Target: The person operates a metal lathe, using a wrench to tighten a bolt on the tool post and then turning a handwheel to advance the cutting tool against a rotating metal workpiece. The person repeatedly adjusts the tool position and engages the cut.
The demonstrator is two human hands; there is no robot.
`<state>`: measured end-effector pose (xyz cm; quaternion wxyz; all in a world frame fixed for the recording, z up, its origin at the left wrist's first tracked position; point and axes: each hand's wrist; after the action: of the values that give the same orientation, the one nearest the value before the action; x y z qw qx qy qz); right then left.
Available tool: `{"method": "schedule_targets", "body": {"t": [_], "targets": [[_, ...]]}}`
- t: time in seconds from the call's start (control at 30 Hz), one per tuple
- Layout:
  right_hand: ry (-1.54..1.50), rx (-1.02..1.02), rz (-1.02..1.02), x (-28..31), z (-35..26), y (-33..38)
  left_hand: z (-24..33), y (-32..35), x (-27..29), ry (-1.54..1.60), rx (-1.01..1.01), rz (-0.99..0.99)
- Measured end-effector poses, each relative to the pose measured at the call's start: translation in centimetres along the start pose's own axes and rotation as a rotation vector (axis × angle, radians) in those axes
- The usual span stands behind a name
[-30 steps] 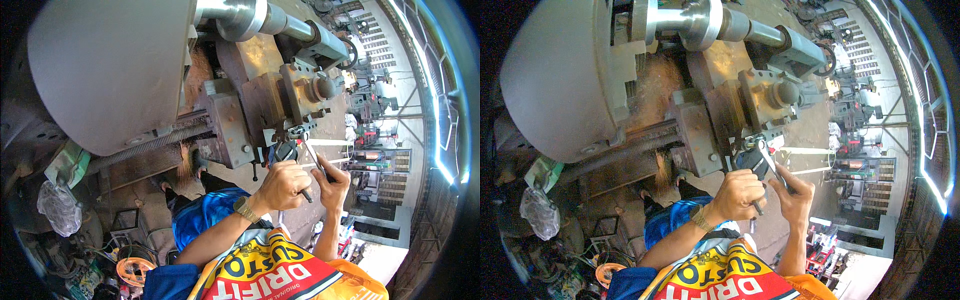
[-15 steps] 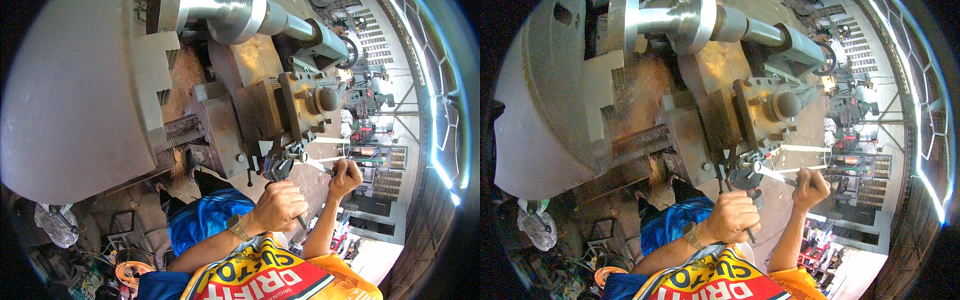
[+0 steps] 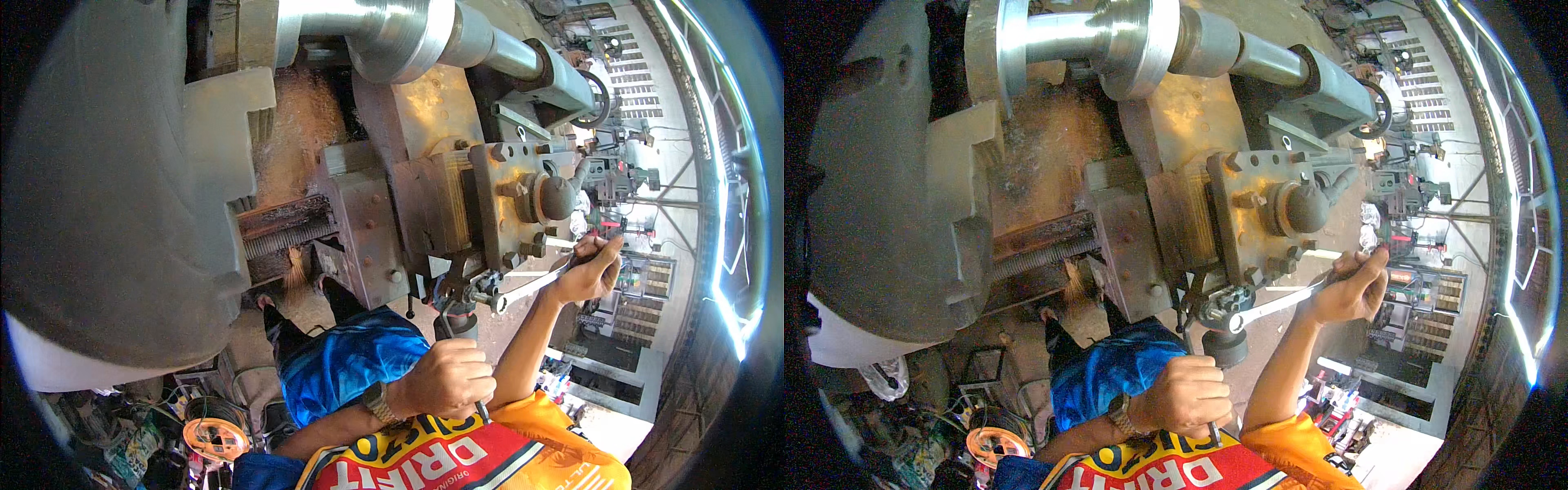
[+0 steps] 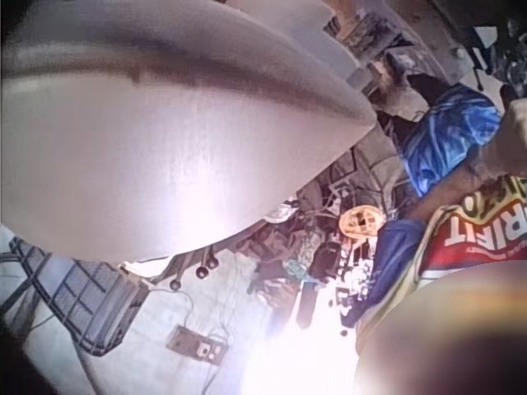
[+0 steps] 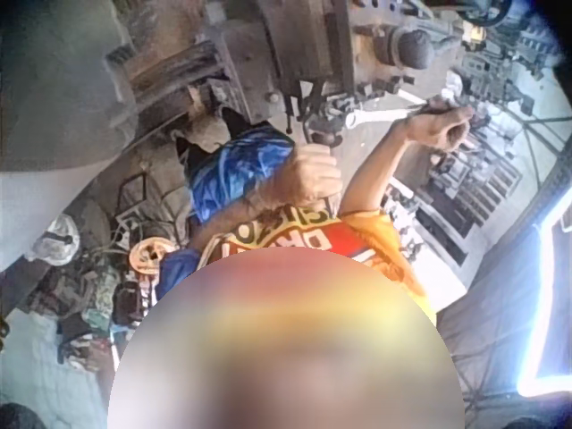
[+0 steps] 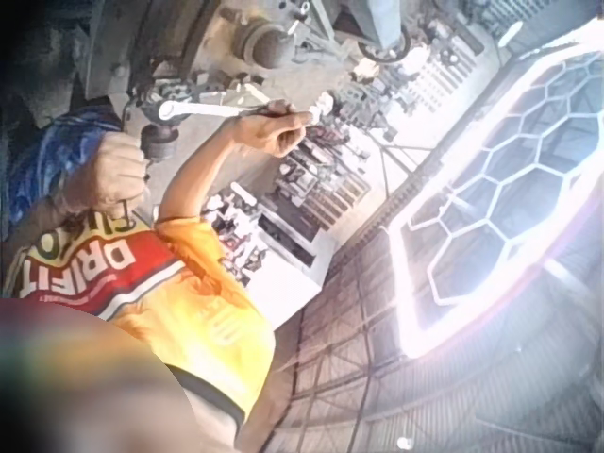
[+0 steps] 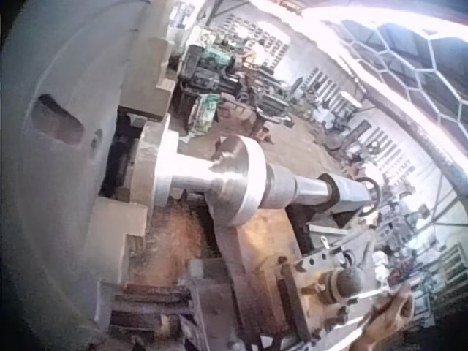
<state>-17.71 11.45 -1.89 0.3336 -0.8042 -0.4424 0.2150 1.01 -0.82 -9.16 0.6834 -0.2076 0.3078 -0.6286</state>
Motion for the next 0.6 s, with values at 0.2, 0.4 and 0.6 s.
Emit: {"method": "schedule_targets", "body": {"t": [0.2, 0.4, 0.6], "targets": [[-0.061, -0.021, 0.037, -2.9, 0.4, -0.6, 0.0, 0.2, -0.3, -0.040, 0.009, -0.016], [-0.005, -0.111, -0.082, -4.7, 1.1, -1.3, 0.0, 0.3, -0.5, -0.076, 0.006, 0.005], [0.173, -0.103, -0.495, -2.3, -0.7, -0.8, 0.0, 0.3, -0.5, -0.086, -0.014, 0.027]]}}
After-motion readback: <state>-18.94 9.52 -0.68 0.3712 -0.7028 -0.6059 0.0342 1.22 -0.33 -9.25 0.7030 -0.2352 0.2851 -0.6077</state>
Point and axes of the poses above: each hand's wrist, its own y-axis away from the middle knuckle, its own x-axis out of the back of the hand, z = x × y, and after that the axes turned 4 degrees about -y, right-handed
